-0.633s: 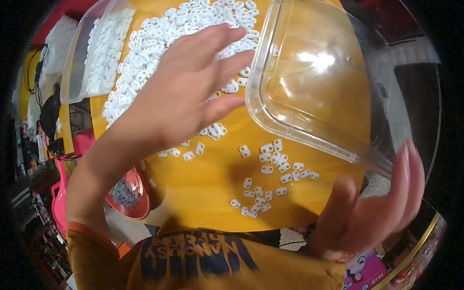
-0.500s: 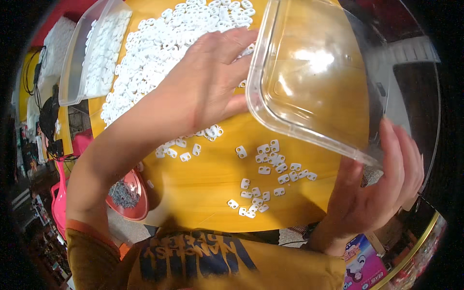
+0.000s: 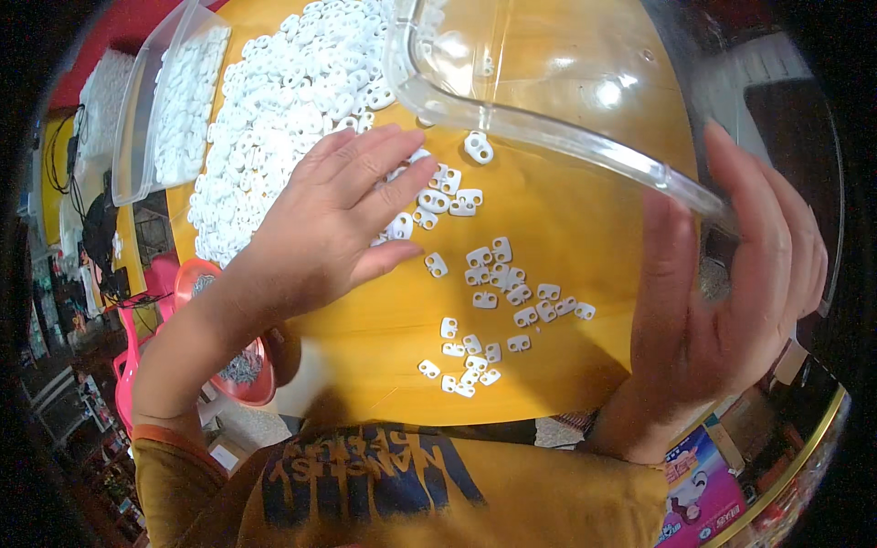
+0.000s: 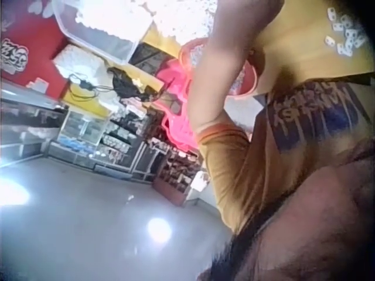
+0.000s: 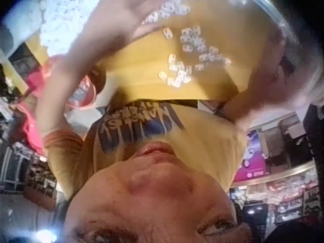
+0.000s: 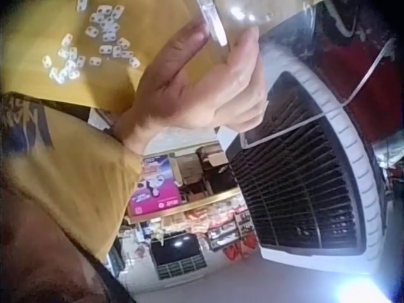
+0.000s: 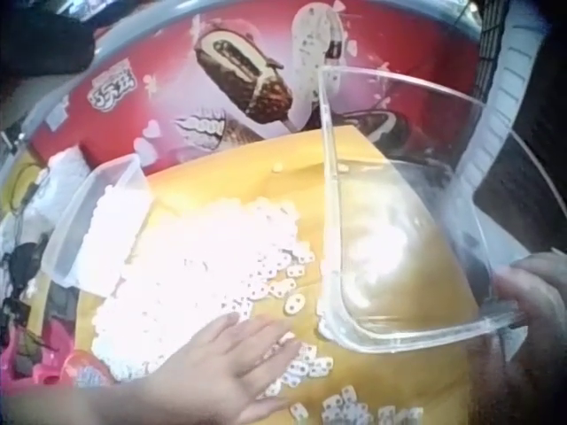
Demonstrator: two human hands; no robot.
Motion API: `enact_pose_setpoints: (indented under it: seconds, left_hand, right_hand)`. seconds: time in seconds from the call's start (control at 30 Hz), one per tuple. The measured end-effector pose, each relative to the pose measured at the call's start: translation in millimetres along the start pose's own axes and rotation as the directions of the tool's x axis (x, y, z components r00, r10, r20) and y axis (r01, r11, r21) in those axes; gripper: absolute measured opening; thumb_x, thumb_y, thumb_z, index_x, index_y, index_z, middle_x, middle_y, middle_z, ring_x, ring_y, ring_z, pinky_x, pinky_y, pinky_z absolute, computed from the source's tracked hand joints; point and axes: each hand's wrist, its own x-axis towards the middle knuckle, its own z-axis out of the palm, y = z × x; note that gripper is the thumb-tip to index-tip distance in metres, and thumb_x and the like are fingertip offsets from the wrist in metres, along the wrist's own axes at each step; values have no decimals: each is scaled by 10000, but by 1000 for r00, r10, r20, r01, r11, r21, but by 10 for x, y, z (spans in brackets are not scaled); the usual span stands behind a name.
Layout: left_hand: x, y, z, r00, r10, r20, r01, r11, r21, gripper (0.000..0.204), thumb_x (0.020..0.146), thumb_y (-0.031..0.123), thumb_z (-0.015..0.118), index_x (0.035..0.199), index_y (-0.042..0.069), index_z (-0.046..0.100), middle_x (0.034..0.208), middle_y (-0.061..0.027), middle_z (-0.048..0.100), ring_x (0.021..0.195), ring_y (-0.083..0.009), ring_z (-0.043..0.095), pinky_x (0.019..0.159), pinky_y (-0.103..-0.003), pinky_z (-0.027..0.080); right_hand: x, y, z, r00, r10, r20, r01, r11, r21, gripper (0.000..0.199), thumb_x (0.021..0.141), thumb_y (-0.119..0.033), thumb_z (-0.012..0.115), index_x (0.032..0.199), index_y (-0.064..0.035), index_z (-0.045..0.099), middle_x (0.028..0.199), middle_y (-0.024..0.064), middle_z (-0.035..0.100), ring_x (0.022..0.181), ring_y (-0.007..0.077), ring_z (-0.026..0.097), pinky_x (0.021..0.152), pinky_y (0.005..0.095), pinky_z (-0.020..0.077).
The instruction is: Assembling small plastic parts with springs and pins at a workbench.
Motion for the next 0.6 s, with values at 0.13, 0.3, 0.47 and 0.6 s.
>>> enact_pose_setpoints:
  seconds: [0.13, 0.3, 0.47, 0.6]
  left_hand:
    - [68, 79, 26, 998, 18, -62, -21, 999, -34, 557, 667, 211, 660, 1153, 36, 451, 1207, -132, 414, 1130, -300, 400, 929, -432, 315]
    - [282, 114, 130, 987, 135, -84, -139, 989, -42, 501, 679, 179, 638, 1124, 25, 467, 1191, -122, 427, 1089, -288, 418, 912, -422, 328]
    - [102, 28, 189, 988, 130, -81, -134, 990, -43, 432, 683, 157, 629, 1074, 23, 503, 1160, -118, 444, 1042, -280, 439, 888, -415, 347]
    - [-71, 6, 80, 994, 110, 13, -110, 991, 77, 394, 687, 142, 627, 1054, 42, 527, 1118, -130, 470, 1026, -275, 445, 862, -412, 361]
  right_hand:
    - [-12, 44, 17, 998, 36, -56, -34, 998, 45, 189, 743, -53, 632, 912, 21, 593, 922, 107, 602, 873, 202, 549, 792, 291, 409]
    - [9, 134, 8, 994, 6, -105, 8, 992, 127, 188, 727, -45, 647, 893, 24, 593, 900, 112, 599, 852, 215, 552, 766, 293, 425]
    - [-68, 92, 93, 988, -4, -157, 24, 992, 124, 226, 701, -93, 673, 882, 17, 593, 860, 113, 598, 820, 234, 557, 759, 308, 429]
    - [-82, 207, 68, 984, -96, -153, 120, 981, 155, 268, 685, -143, 695, 867, 20, 586, 828, 121, 594, 798, 259, 560, 761, 337, 435]
